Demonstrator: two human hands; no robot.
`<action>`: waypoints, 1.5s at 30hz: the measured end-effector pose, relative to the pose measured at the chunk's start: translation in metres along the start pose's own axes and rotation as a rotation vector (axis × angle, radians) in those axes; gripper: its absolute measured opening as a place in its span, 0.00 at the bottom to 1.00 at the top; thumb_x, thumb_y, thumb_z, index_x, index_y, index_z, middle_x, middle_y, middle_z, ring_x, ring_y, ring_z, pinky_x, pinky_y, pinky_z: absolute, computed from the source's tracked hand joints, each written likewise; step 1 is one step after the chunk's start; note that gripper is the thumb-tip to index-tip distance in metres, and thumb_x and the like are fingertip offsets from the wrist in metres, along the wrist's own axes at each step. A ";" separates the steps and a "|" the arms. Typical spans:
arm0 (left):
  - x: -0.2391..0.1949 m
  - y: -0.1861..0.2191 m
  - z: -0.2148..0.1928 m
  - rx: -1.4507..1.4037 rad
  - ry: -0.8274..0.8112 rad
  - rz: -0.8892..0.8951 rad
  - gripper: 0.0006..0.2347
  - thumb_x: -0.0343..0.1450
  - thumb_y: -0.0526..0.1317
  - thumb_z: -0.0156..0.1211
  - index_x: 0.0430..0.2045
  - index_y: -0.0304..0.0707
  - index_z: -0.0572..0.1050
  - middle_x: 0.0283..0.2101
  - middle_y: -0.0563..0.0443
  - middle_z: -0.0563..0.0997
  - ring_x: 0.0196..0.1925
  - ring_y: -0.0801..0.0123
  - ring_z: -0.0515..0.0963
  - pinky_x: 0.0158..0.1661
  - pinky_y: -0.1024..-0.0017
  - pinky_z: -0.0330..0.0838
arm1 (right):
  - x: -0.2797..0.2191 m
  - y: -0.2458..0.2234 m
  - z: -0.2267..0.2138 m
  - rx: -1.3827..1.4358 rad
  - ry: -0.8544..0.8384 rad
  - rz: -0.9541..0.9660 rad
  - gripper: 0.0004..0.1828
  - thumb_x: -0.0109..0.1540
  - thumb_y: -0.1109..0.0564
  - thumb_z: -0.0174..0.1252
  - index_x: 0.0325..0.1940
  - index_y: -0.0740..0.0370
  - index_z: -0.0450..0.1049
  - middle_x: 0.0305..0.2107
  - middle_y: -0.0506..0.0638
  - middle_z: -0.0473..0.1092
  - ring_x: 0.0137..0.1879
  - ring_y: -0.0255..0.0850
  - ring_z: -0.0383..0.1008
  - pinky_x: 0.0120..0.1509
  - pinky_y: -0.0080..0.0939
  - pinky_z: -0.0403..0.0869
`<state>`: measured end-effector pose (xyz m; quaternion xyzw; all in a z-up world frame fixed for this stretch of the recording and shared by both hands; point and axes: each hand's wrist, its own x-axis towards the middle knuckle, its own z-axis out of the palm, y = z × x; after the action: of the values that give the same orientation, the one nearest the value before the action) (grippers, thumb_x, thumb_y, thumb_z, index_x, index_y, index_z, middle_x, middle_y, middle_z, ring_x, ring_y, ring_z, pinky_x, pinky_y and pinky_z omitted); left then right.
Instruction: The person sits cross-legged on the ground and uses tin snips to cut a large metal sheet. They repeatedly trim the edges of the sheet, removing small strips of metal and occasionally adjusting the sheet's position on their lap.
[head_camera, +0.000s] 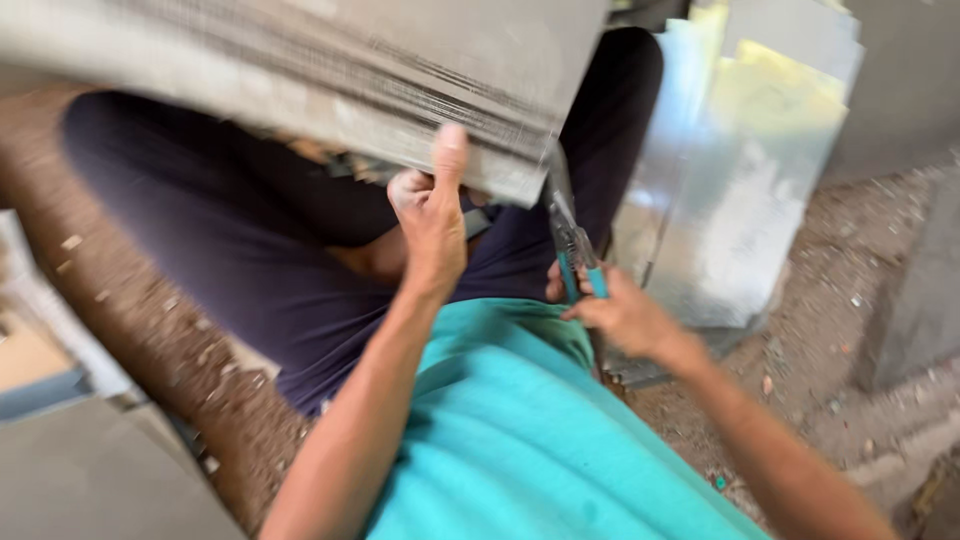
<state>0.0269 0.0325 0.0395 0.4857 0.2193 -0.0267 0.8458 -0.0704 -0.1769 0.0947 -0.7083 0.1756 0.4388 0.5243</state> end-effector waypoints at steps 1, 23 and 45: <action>-0.002 -0.012 0.004 0.006 -0.079 -0.118 0.09 0.71 0.41 0.62 0.24 0.38 0.73 0.26 0.61 0.75 0.26 0.82 0.71 0.28 0.78 0.67 | -0.005 0.013 0.006 -0.021 0.128 0.006 0.30 0.51 0.57 0.51 0.59 0.65 0.68 0.45 0.54 0.75 0.50 0.43 0.75 0.53 0.44 0.76; 0.006 -0.051 0.047 0.025 -0.147 -0.091 0.10 0.70 0.37 0.70 0.41 0.29 0.82 0.33 0.50 0.84 0.32 0.74 0.83 0.34 0.77 0.79 | 0.025 -0.004 0.039 0.138 0.400 -0.184 0.24 0.45 0.60 0.48 0.44 0.70 0.71 0.27 0.52 0.70 0.33 0.42 0.70 0.33 0.41 0.70; 0.006 -0.069 0.050 -0.242 -0.059 -0.207 0.19 0.60 0.33 0.78 0.42 0.26 0.76 0.40 0.47 0.79 0.40 0.63 0.78 0.43 0.62 0.74 | 0.030 0.089 0.039 0.086 0.637 -0.373 0.11 0.53 0.57 0.55 0.36 0.64 0.76 0.22 0.48 0.73 0.30 0.36 0.73 0.36 0.37 0.71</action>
<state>0.0321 -0.0446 0.0030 0.3538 0.2449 -0.1015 0.8970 -0.1338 -0.1704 0.0159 -0.8065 0.2161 0.0856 0.5436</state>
